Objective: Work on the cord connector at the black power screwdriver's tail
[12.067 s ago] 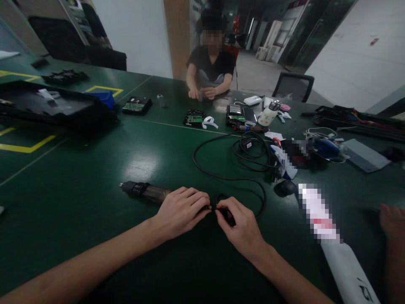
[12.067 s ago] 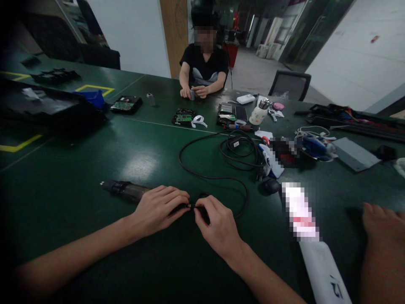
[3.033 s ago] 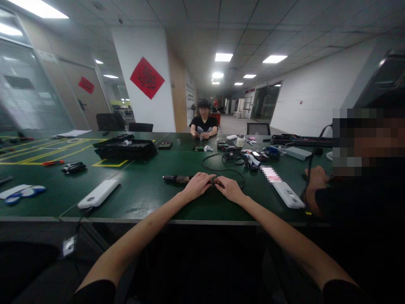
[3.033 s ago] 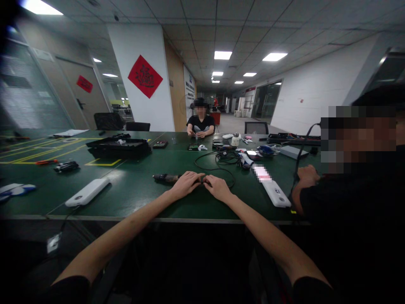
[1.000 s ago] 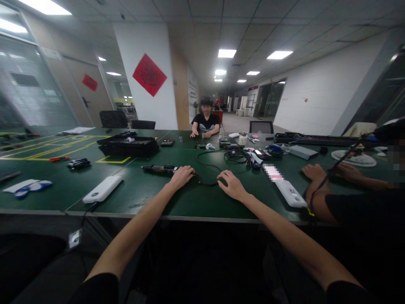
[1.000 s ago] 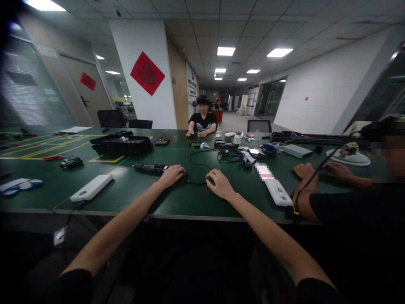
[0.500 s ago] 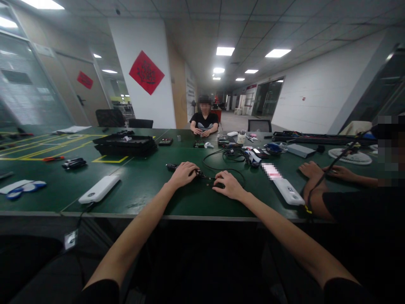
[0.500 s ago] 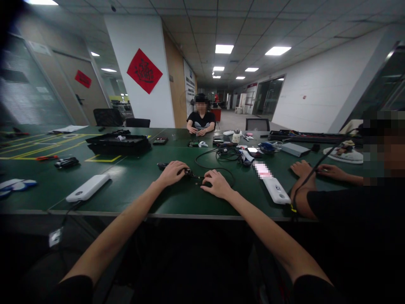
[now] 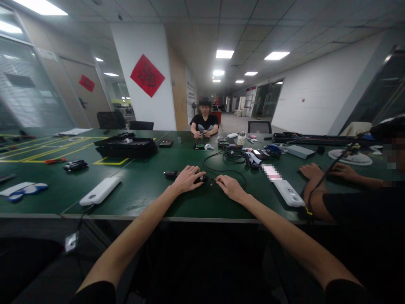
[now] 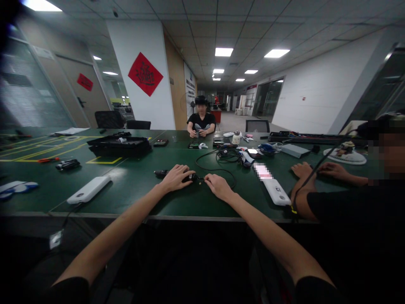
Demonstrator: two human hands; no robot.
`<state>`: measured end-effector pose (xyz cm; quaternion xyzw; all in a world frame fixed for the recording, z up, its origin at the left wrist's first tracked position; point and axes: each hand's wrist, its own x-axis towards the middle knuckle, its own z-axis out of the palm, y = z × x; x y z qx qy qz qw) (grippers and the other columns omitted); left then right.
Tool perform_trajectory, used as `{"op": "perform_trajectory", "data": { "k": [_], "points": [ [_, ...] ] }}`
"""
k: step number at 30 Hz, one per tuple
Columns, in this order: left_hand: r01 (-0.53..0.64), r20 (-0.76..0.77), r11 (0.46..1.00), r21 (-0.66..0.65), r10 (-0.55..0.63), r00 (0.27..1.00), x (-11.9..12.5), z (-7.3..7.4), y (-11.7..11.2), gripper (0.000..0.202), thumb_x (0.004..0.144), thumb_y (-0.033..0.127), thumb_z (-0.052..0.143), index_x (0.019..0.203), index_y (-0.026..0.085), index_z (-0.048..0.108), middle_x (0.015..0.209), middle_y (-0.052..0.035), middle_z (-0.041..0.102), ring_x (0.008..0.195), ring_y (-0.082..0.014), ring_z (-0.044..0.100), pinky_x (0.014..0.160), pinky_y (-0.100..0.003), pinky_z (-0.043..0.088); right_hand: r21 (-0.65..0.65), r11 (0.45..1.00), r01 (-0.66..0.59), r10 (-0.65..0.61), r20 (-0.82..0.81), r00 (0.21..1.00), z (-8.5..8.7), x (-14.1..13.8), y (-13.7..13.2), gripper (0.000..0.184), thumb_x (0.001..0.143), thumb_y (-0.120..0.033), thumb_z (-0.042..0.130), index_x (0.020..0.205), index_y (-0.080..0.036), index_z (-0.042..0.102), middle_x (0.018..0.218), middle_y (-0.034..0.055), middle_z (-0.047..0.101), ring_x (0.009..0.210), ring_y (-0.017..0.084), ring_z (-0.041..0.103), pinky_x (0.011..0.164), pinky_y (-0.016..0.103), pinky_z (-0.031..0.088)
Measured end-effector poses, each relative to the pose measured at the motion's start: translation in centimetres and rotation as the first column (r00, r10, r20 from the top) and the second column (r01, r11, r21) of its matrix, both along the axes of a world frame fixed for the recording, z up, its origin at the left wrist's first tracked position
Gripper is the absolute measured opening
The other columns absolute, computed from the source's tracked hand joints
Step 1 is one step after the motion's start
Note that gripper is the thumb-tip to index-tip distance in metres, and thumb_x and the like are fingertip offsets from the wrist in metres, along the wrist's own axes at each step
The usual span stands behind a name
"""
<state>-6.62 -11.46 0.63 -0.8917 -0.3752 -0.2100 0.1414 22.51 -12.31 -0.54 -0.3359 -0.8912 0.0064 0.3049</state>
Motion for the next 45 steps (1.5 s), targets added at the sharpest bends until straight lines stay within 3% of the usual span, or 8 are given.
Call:
{"op": "perform_trajectory", "data": {
  "k": [5, 10, 15, 25, 31, 39, 45],
  "points": [
    [0.065, -0.04, 0.998, -0.019, -0.066, 0.997, 2.0, -0.8, -0.2, 0.05, 0.095, 0.027, 0.059, 0.145, 0.034, 0.053, 0.134, -0.007, 0.059, 0.121, -0.0254, 0.057, 0.103, -0.04, 0.04, -0.001, 0.999, 0.05, -0.05, -0.005, 0.999, 0.0, -0.1, -0.1, 0.014, 0.108, -0.033, 0.053, 0.117, -0.025, 0.06, 0.109, 0.0068, 0.072, 0.097, 0.023, 0.069, 0.085, 0.033, 0.05],
    [0.046, -0.036, 0.999, -0.017, -0.047, 0.998, 2.9, -1.4, 0.7, 0.037, 0.101, 0.047, 0.056, 0.133, 0.028, 0.059, 0.125, -0.0071, 0.065, 0.111, -0.0245, 0.063, 0.095, -0.038, 0.043, -0.002, 0.994, 0.107, -0.107, 0.015, 0.994, 0.2, -0.1, -0.3, 0.016, 0.11, -0.035, 0.047, 0.118, -0.026, 0.057, 0.105, 0.0071, 0.073, 0.087, 0.023, 0.071, 0.074, 0.03, 0.047],
    [0.055, -0.047, 0.998, -0.009, -0.055, 0.997, 3.4, -1.5, 1.5, 0.027, 0.107, 0.042, 0.047, 0.122, 0.025, 0.061, 0.111, -0.0063, 0.069, 0.104, -0.0216, 0.066, 0.091, -0.035, 0.044, -0.003, 0.99, 0.144, -0.143, 0.035, 0.989, 0.3, -0.2, -0.4, 0.015, 0.109, -0.035, 0.048, 0.116, -0.025, 0.057, 0.098, 0.0072, 0.073, 0.079, 0.022, 0.07, 0.068, 0.029, 0.043],
    [0.181, -0.114, 0.983, -0.013, -0.181, 0.977, 2.4, -0.4, 0.5, 0.032, 0.107, 0.05, 0.044, 0.12, 0.028, 0.065, 0.105, -0.0026, 0.07, 0.094, -0.0177, 0.068, 0.081, -0.03, 0.047, 0.002, 0.999, 0.051, -0.051, 0.057, 0.997, 0.9, 0.0, -1.2, 0.014, 0.107, -0.035, 0.054, 0.112, -0.025, 0.061, 0.101, 0.0047, 0.073, 0.086, 0.02, 0.07, 0.077, 0.028, 0.046],
    [0.13, -0.093, 0.991, 0.024, -0.127, 0.988, 3.1, -0.9, 0.8, 0.033, 0.108, 0.047, 0.043, 0.118, 0.028, 0.067, 0.119, -0.0055, 0.068, 0.105, -0.0203, 0.064, 0.086, -0.033, 0.044, 0.006, 0.998, 0.067, -0.067, 0.076, 0.995, 0.8, -0.1, -1.0, 0.014, 0.107, -0.034, 0.055, 0.112, -0.023, 0.062, 0.106, 0.0058, 0.073, 0.09, 0.019, 0.069, 0.08, 0.027, 0.046],
    [0.031, -0.004, 0.999, 0.036, -0.031, 1.0, 3.9, -1.3, 0.9, 0.027, 0.109, 0.038, 0.044, 0.12, 0.026, 0.066, 0.113, -0.0055, 0.07, 0.105, -0.0212, 0.063, 0.09, -0.037, 0.041, 0.026, 0.983, 0.182, -0.184, 0.144, 0.972, 0.5, -0.2, -0.6, 0.019, 0.109, -0.036, 0.05, 0.115, -0.023, 0.063, 0.108, 0.0076, 0.074, 0.089, 0.02, 0.071, 0.079, 0.028, 0.048],
    [0.004, 0.039, 1.0, 0.026, -0.005, 0.999, 3.8, -1.4, 0.8, 0.026, 0.107, 0.034, 0.044, 0.119, 0.025, 0.065, 0.114, -0.0068, 0.07, 0.106, -0.0224, 0.063, 0.093, -0.039, 0.04, 0.044, 0.966, 0.255, -0.259, 0.208, 0.943, 0.1, -0.7, 0.5, 0.028, 0.105, -0.037, 0.061, 0.127, -0.018, 0.063, 0.122, 0.0094, 0.068, 0.101, 0.022, 0.069, 0.088, 0.04, 0.059]
  ]
}}
